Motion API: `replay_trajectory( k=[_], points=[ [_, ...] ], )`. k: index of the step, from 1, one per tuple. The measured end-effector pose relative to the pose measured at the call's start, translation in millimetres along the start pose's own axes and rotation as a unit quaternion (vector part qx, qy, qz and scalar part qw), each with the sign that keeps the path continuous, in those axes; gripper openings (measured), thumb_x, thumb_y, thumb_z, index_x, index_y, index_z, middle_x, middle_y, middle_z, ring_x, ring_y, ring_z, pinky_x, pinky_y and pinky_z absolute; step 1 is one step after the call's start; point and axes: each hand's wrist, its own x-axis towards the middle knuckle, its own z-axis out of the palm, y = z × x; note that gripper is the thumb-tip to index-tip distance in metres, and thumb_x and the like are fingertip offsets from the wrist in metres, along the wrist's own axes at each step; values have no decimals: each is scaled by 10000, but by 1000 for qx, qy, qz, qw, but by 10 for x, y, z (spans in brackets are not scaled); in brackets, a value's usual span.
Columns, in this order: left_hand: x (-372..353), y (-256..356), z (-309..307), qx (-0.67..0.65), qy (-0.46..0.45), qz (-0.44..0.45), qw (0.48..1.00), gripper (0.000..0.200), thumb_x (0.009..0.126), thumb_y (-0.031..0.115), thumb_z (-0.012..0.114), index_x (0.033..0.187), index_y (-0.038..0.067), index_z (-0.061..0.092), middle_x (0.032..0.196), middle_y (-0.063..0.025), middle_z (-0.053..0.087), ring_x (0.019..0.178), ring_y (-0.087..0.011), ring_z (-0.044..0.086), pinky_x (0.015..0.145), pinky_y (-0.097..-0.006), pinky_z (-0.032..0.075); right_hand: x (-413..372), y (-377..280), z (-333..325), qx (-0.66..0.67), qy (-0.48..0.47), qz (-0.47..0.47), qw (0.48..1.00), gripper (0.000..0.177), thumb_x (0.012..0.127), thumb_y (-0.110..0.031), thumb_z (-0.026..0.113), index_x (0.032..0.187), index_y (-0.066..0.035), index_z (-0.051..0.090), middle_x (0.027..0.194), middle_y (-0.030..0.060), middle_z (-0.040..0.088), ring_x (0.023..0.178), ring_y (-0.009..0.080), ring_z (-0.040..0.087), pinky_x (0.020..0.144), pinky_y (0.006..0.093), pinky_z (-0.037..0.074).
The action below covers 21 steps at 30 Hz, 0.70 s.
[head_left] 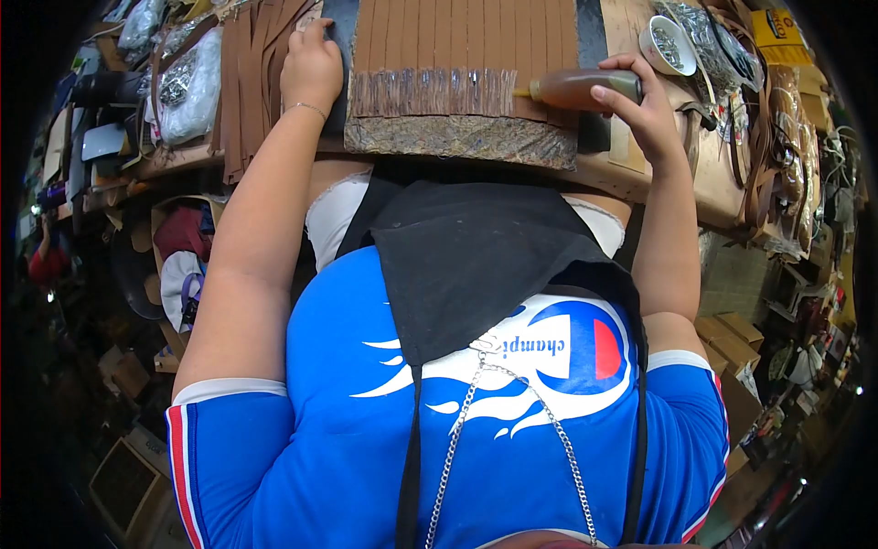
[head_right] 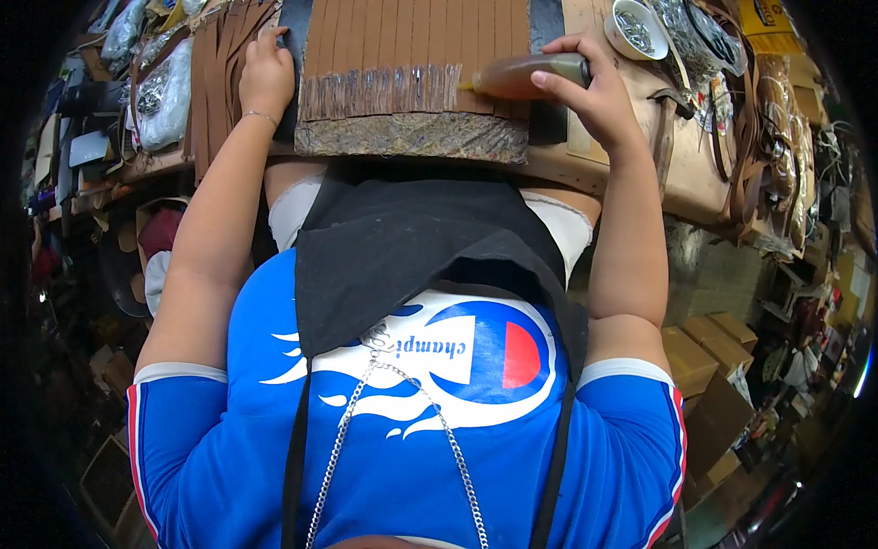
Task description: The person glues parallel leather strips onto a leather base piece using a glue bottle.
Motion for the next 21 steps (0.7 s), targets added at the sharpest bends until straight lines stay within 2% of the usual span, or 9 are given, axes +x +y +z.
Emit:
replay_trajectory(
  k=[2, 3, 5, 8, 12, 14, 15, 17, 21],
  points=[
    [-3, -2, 8, -2, 1, 1, 1000, 314, 929, 246, 471, 1228, 239, 566, 1144, -166, 582, 933, -417, 626, 804, -522, 516, -71, -71, -18, -4, -53, 22, 998, 403, 798, -175, 785, 1128, -65, 582, 1072, 73, 577, 909, 142, 596, 716, 269, 496],
    [-1, -5, 10, -3, 5, 5, 1000, 314, 928, 245, 472, 1227, 240, 567, 1139, -166, 582, 933, -416, 627, 805, -520, 516, -73, -67, -22, -4, -53, 23, 998, 403, 798, -175, 785, 1128, -65, 582, 1072, 73, 577, 909, 142, 596, 716, 269, 496],
    [-7, -7, 12, -4, 8, 8, 1000, 315, 926, 245, 474, 1227, 241, 568, 1135, -166, 582, 932, -414, 627, 805, -519, 517, -87, -53, -26, -37, -38, -33, 998, 403, 799, -215, 795, 1112, -62, 591, 982, 41, 617, 847, 115, 612, 729, 250, 521],
    [-5, -5, 12, -1, 7, 6, 1000, 316, 926, 244, 475, 1229, 242, 566, 1129, -164, 581, 930, -415, 627, 809, -520, 516, -75, -70, 20, 9, -2, 22, 1000, 392, 805, -215, 787, 1107, -65, 589, 999, 38, 610, 866, 119, 612, 757, 252, 525],
    [-1, -4, 10, 1, 4, 2, 1000, 320, 928, 240, 472, 1234, 242, 563, 1146, -167, 579, 942, -415, 625, 814, -519, 516, -80, -54, 0, 12, -10, 17, 1000, 393, 810, -213, 783, 1117, -68, 585, 989, 39, 616, 856, 118, 613, 752, 248, 523],
    [-2, -2, 10, 0, 2, 0, 1000, 321, 929, 239, 470, 1236, 241, 562, 1153, -168, 578, 946, -415, 624, 817, -519, 515, -90, -57, -54, -75, -50, -39, 995, 410, 811, -215, 788, 1134, -73, 579, 988, 40, 626, 847, 115, 615, 733, 246, 522],
    [-4, -3, 9, -1, 2, 2, 1000, 321, 929, 238, 468, 1236, 240, 561, 1157, -169, 578, 951, -415, 623, 821, -519, 514, -96, -69, -41, -76, -51, -38, 995, 410, 811, -215, 788, 1134, -73, 579, 988, 40, 626, 847, 115, 615, 733, 246, 522],
    [-5, -1, 0, -1, 2, 3, 1000, 321, 930, 237, 467, 1237, 238, 561, 1162, -170, 578, 955, -416, 622, 825, -520, 512, -104, -94, 4, 14, -24, 19, 999, 405, 806, -210, 792, 1126, -72, 585, 1013, 47, 621, 874, 118, 614, 732, 254, 528],
    [-9, 13, -6, -5, -2, -1, 1000, 318, 931, 236, 465, 1235, 234, 558, 1159, -169, 578, 955, -416, 620, 826, -522, 510, -4, -11, 39, 8, -4, 23, 1000, 406, 800, -209, 795, 1120, -70, 587, 1041, 54, 609, 908, 126, 611, 745, 263, 535]
  ],
)
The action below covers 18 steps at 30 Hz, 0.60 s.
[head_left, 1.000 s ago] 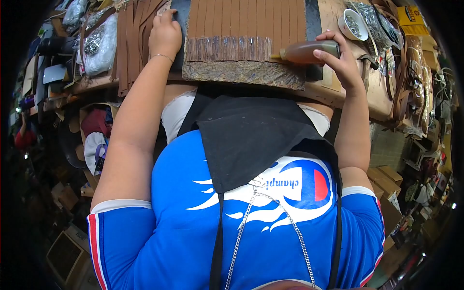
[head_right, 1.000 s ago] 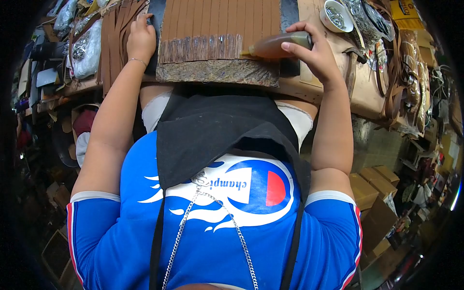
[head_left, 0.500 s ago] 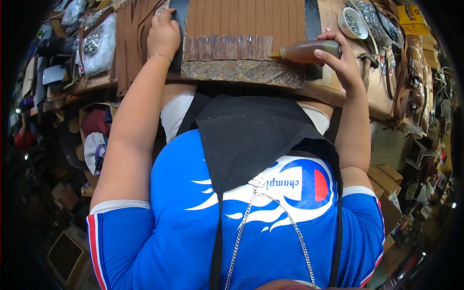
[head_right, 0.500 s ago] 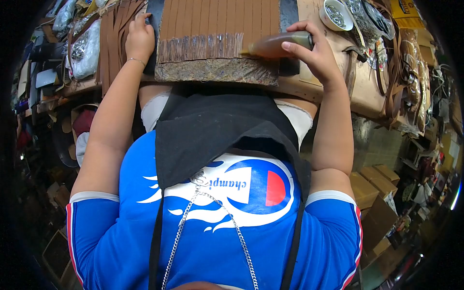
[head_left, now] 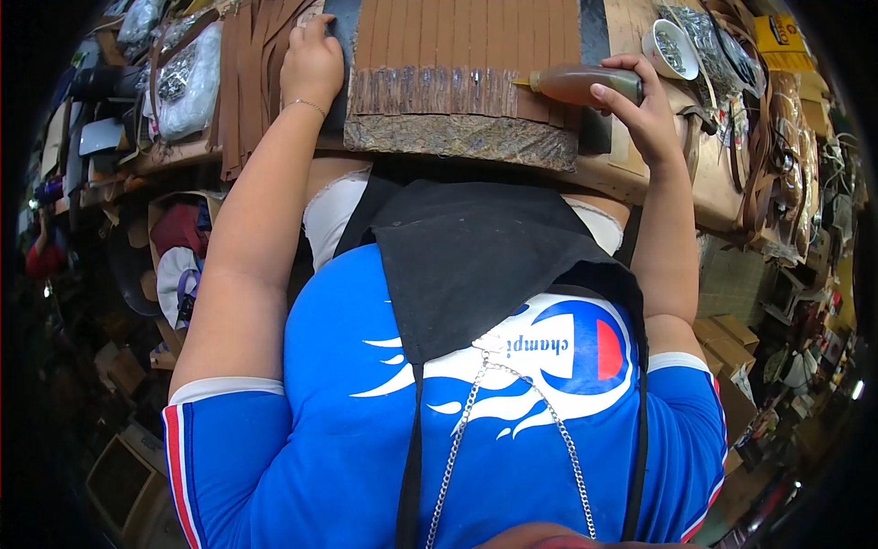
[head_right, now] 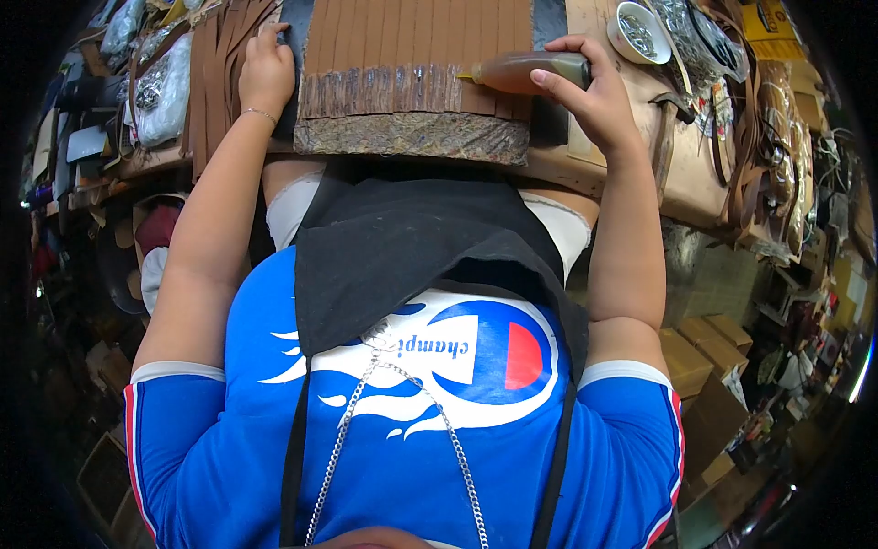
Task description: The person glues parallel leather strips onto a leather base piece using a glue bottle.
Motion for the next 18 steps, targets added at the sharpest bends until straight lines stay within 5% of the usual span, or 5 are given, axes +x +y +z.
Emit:
replay_trajectory(
  k=[5, 8, 18],
  points=[
    [3, -27, 31, -2, 2, -2, 1000, 316, 929, 235, 465, 1231, 232, 558, 1138, -165, 583, 947, -415, 620, 821, -524, 509, -31, -28, -53, -104, -50, -72, 991, 424, 794, -212, 799, 1132, -66, 590, 1047, 60, 607, 934, 143, 608, 780, 273, 542],
    [-8, -62, 75, -7, 33, 22, 999, 314, 926, 217, 469, 1230, 250, 540, 1057, -164, 584, 874, -424, 621, 769, -548, 497, -57, -78, 10, 0, -36, 2, 999, 415, 797, -210, 793, 1128, -66, 590, 1049, 55, 599, 946, 146, 603, 790, 279, 544],
    [-2, -70, 71, -5, 40, 32, 999, 317, 933, 218, 464, 1239, 243, 544, 1038, -167, 581, 873, -421, 622, 770, -544, 498, -55, -67, 3, -43, -53, -27, 997, 445, 785, -228, 812, 1134, -66, 588, 1023, 62, 616, 859, 132, 613, 734, 272, 538]
  ],
)
